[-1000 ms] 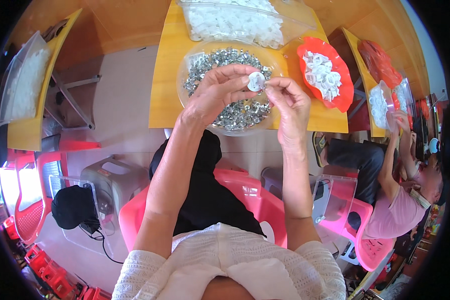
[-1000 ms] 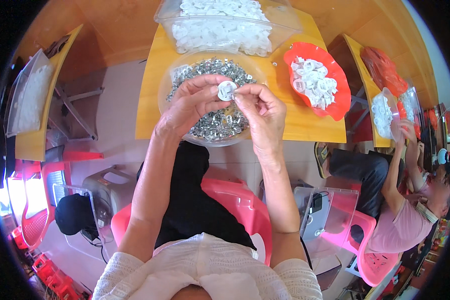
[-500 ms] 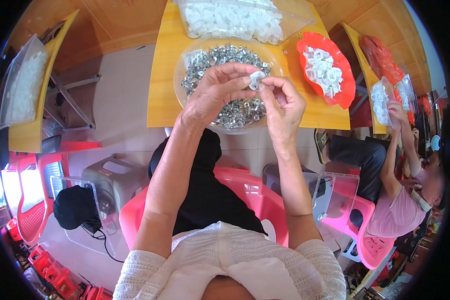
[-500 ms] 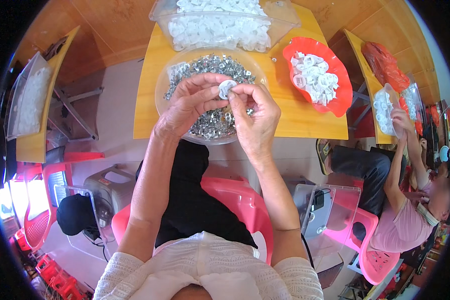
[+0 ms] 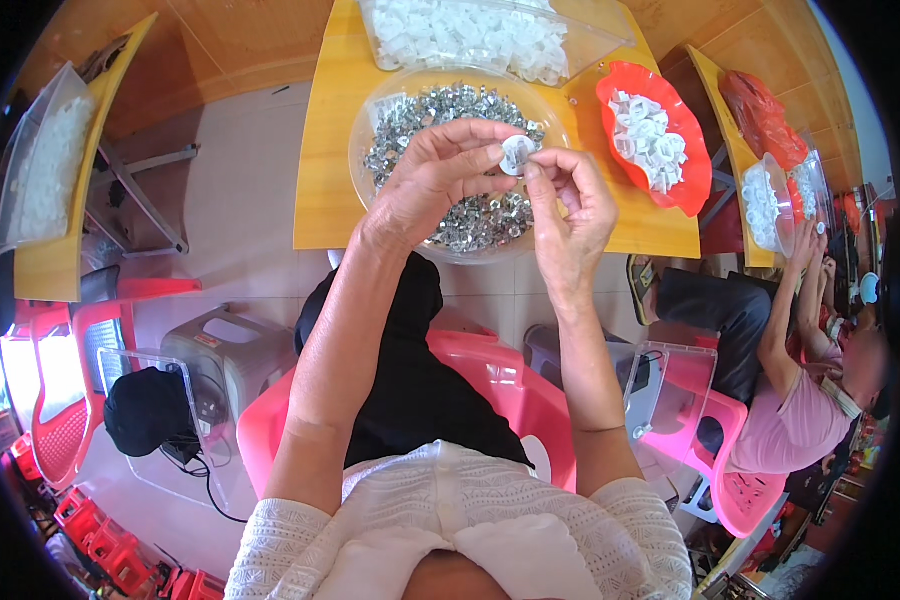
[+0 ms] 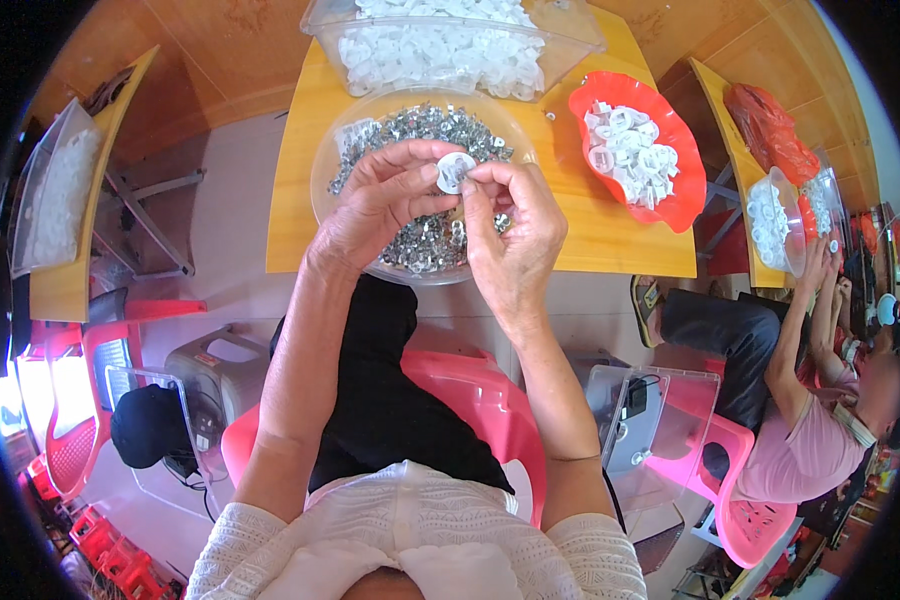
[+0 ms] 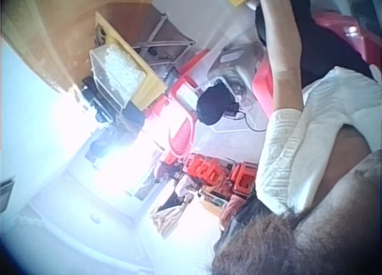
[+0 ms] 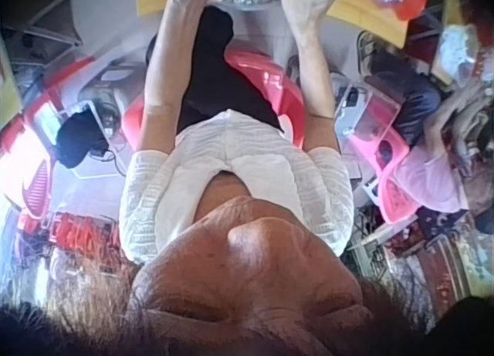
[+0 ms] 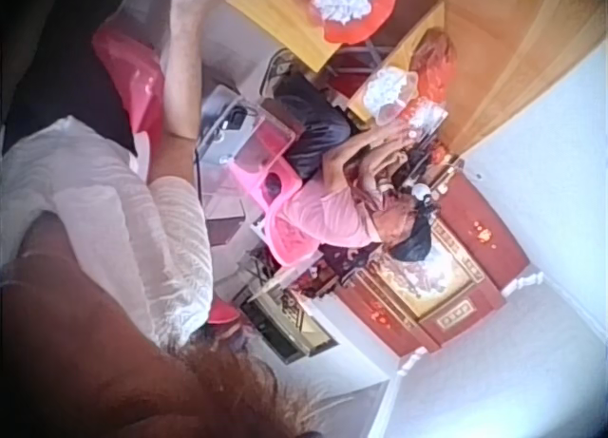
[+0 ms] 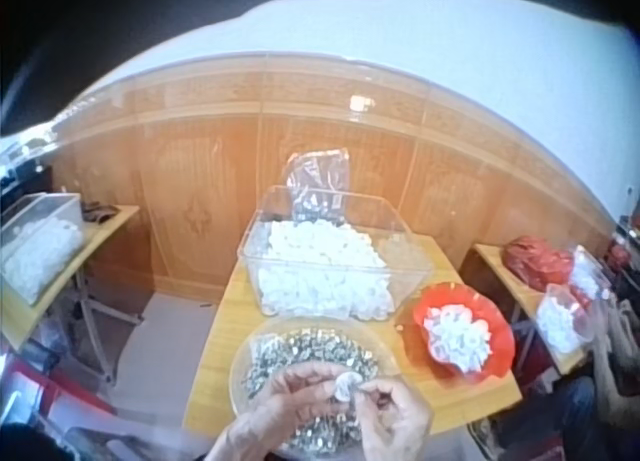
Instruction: The person assembles small components by taking plastic bases and metal pieces from containers on the table and inserting the metal pieces into the plastic bases by hand.
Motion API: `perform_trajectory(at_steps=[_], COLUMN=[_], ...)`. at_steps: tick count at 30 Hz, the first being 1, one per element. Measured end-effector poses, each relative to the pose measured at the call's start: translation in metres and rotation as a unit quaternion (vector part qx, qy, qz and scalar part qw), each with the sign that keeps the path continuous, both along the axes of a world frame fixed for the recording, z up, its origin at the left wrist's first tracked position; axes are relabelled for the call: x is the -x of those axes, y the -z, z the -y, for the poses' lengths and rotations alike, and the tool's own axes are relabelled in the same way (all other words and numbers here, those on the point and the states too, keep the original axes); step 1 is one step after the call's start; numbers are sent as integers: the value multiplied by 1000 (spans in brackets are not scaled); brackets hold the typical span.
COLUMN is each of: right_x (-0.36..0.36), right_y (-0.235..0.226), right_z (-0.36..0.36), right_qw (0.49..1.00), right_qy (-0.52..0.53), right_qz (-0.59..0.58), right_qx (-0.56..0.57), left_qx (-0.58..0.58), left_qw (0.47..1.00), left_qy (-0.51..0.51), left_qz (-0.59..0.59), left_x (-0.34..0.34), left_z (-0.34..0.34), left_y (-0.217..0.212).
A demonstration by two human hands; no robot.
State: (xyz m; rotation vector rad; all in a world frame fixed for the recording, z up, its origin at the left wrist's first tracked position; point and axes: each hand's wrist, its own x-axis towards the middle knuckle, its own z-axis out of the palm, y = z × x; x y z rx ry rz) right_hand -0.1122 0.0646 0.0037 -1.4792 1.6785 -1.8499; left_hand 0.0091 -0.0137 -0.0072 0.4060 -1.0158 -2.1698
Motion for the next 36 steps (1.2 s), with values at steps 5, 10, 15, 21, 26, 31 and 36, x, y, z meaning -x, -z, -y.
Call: perform_trajectory(at_steps=[5, 10, 15, 21, 26, 31, 36], right_x=[-4, -8, -6, -7, -3, 3, 6], right_y=[-10, -10, -5, -1, 3, -1, -7], right_z=[-3, -2, -1, 0, 2, 3, -1], right_qw=[997, 987, 971, 971, 982, 999, 981], right_qy=[9, 29, 69, 86, 66, -1, -105], right_qz=[-81, -154, -226, -223, -176, 13, 152], right_qx=[2, 22, 30, 8, -14, -52, -57], left_qx=[2, 16, 28, 41, 53, 71, 48], left_qw=[1000, 1000, 999, 999, 998, 996, 999], left_qy=[2, 4, 6, -1, -15, -16, 6], left_qz=[7, 0, 16, 29, 40, 44, 21], left_x=[1, 1, 2, 3, 6, 4, 2], left_z=[-1, 1, -1, -3, -4, -3, -4], left_y=[-2, 2, 1, -1, 2, 3, -1])
